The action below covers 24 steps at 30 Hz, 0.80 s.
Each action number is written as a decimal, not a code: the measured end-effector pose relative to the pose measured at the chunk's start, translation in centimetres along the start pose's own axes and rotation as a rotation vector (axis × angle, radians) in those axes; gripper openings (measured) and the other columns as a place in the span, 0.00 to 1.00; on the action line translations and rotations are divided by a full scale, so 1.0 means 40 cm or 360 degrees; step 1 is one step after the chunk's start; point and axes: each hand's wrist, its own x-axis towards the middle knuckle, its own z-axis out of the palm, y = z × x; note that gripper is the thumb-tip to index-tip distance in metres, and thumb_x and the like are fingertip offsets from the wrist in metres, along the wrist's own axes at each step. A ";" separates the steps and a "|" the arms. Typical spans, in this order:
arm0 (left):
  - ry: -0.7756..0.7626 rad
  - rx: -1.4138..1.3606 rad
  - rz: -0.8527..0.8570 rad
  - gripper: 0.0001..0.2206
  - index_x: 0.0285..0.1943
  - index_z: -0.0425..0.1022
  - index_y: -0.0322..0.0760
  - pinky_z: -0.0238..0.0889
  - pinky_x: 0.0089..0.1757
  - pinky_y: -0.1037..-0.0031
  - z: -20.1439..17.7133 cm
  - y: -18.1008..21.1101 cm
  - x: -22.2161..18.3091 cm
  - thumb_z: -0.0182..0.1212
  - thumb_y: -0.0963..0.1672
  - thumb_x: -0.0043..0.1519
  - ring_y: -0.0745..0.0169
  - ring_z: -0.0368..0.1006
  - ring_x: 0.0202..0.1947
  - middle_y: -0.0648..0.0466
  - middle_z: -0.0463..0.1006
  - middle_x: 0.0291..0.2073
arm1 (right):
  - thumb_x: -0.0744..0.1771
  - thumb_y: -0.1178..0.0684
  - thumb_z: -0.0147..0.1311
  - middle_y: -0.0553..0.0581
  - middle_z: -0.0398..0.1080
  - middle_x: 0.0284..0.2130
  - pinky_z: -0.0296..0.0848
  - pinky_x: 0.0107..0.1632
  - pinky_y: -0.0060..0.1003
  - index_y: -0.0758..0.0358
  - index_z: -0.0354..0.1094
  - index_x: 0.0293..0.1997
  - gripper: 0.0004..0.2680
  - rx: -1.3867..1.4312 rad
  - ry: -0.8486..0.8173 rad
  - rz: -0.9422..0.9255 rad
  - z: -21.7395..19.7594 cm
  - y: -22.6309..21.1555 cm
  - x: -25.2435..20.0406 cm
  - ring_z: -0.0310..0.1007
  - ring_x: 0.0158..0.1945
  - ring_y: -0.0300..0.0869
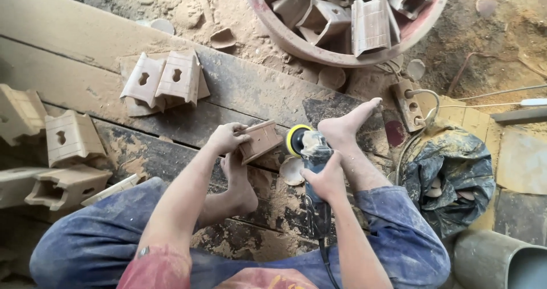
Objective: Sanding small decorative wooden blocks using a handheld power sander while sitting on the floor.
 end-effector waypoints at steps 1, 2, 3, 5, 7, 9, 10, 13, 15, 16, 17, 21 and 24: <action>0.0111 0.0018 -0.0030 0.18 0.54 0.81 0.58 0.72 0.53 0.58 0.002 -0.001 -0.020 0.71 0.54 0.54 0.48 0.77 0.54 0.53 0.84 0.47 | 0.56 0.43 0.64 0.79 0.69 0.51 0.66 0.64 0.61 0.63 0.46 0.61 0.33 -0.0034 -0.0008 -0.0075 0.000 -0.027 -0.001 0.70 0.59 0.67; 0.0117 0.0014 -0.0044 0.18 0.54 0.81 0.58 0.72 0.53 0.58 0.003 0.029 -0.087 0.71 0.54 0.54 0.48 0.77 0.54 0.53 0.84 0.47 | 0.56 0.43 0.64 0.79 0.69 0.51 0.66 0.64 0.61 0.63 0.46 0.61 0.33 -0.0040 -0.0021 -0.0080 0.021 -0.046 0.012 0.70 0.59 0.67; 0.0440 -0.0129 -0.0206 0.14 0.46 0.78 0.51 0.70 0.52 0.56 0.004 0.059 -0.156 0.68 0.51 0.53 0.45 0.77 0.51 0.49 0.81 0.42 | 0.56 0.43 0.64 0.77 0.70 0.51 0.66 0.63 0.61 0.63 0.47 0.60 0.32 -0.0099 -0.0067 -0.0184 0.043 -0.065 0.024 0.70 0.59 0.66; 0.0779 -0.0277 -0.0408 0.12 0.39 0.74 0.44 0.68 0.52 0.54 0.018 0.161 -0.283 0.66 0.49 0.52 0.42 0.77 0.49 0.46 0.79 0.37 | 0.56 0.43 0.65 0.75 0.70 0.50 0.66 0.63 0.60 0.63 0.47 0.60 0.32 -0.0175 -0.0149 -0.0302 0.106 -0.093 0.045 0.71 0.58 0.65; 0.0600 -0.0764 -0.0530 0.23 0.50 0.71 0.35 0.59 0.58 0.55 0.022 0.304 -0.376 0.65 0.53 0.53 0.44 0.69 0.58 0.41 0.74 0.50 | 0.57 0.42 0.65 0.71 0.72 0.49 0.66 0.63 0.61 0.61 0.47 0.58 0.31 -0.0487 -0.0196 -0.0534 0.196 -0.125 0.070 0.73 0.56 0.66; 0.0443 -0.1139 -0.0599 0.32 0.58 0.69 0.28 0.53 0.63 0.55 -0.015 0.419 -0.449 0.64 0.56 0.54 0.44 0.63 0.66 0.38 0.70 0.59 | 0.61 0.43 0.55 0.72 0.73 0.47 0.69 0.59 0.61 0.60 0.48 0.58 0.24 -0.0506 -0.0285 -0.0589 0.252 -0.146 0.093 0.74 0.53 0.67; 0.0263 -0.1513 -0.0663 0.40 0.66 0.67 0.22 0.46 0.68 0.55 -0.027 0.474 -0.489 0.63 0.59 0.55 0.45 0.57 0.73 0.34 0.66 0.69 | 0.66 0.43 0.44 0.72 0.73 0.45 0.73 0.55 0.61 0.59 0.48 0.57 0.18 -0.0530 -0.0377 -0.0625 0.281 -0.147 0.100 0.76 0.51 0.67; 0.0568 -0.0758 -0.0584 0.36 0.57 0.79 0.46 0.44 0.68 0.57 0.083 0.299 -0.312 0.61 0.67 0.50 0.53 0.65 0.67 0.51 0.78 0.59 | 0.65 0.44 0.44 0.70 0.72 0.45 0.74 0.55 0.58 0.58 0.47 0.57 0.18 -0.0720 -0.0407 -0.0610 0.283 -0.167 0.091 0.76 0.50 0.68; 0.0359 -0.1136 -0.0618 0.35 0.58 0.79 0.42 0.53 0.63 0.59 0.058 0.341 -0.293 0.64 0.64 0.50 0.51 0.67 0.65 0.47 0.78 0.59 | 0.66 0.45 0.42 0.71 0.72 0.46 0.73 0.56 0.59 0.59 0.47 0.58 0.17 -0.0682 -0.0392 -0.0567 0.235 -0.199 0.075 0.75 0.51 0.68; 0.0154 -0.1518 -0.0648 0.34 0.58 0.79 0.38 0.63 0.58 0.60 0.050 0.360 -0.288 0.68 0.61 0.51 0.50 0.70 0.64 0.43 0.77 0.59 | 0.66 0.46 0.40 0.72 0.72 0.47 0.72 0.58 0.60 0.60 0.47 0.59 0.17 -0.0650 -0.0376 -0.0535 0.210 -0.212 0.065 0.74 0.53 0.69; 0.0143 -0.1524 -0.0668 0.34 0.58 0.79 0.38 0.63 0.58 0.60 0.067 0.367 -0.270 0.68 0.61 0.51 0.50 0.70 0.64 0.43 0.77 0.59 | 0.66 0.46 0.40 0.72 0.72 0.47 0.72 0.58 0.60 0.60 0.47 0.59 0.17 -0.0659 -0.0390 -0.0519 0.201 -0.197 0.080 0.74 0.53 0.69; 0.0015 -0.1632 -0.0631 0.34 0.56 0.80 0.42 0.68 0.54 0.55 0.138 0.359 -0.189 0.74 0.62 0.46 0.48 0.73 0.59 0.44 0.79 0.55 | 0.66 0.49 0.38 0.75 0.71 0.47 0.71 0.57 0.63 0.63 0.43 0.59 0.17 -0.0652 -0.0257 -0.0446 0.159 -0.184 0.104 0.74 0.51 0.72; 0.0095 -0.1605 -0.0592 0.30 0.54 0.82 0.44 0.68 0.54 0.57 0.099 0.338 -0.224 0.71 0.61 0.49 0.48 0.74 0.59 0.44 0.80 0.53 | 0.67 0.50 0.36 0.74 0.71 0.43 0.73 0.54 0.63 0.65 0.45 0.57 0.15 -0.0691 -0.0267 -0.0550 0.196 -0.212 0.079 0.75 0.48 0.71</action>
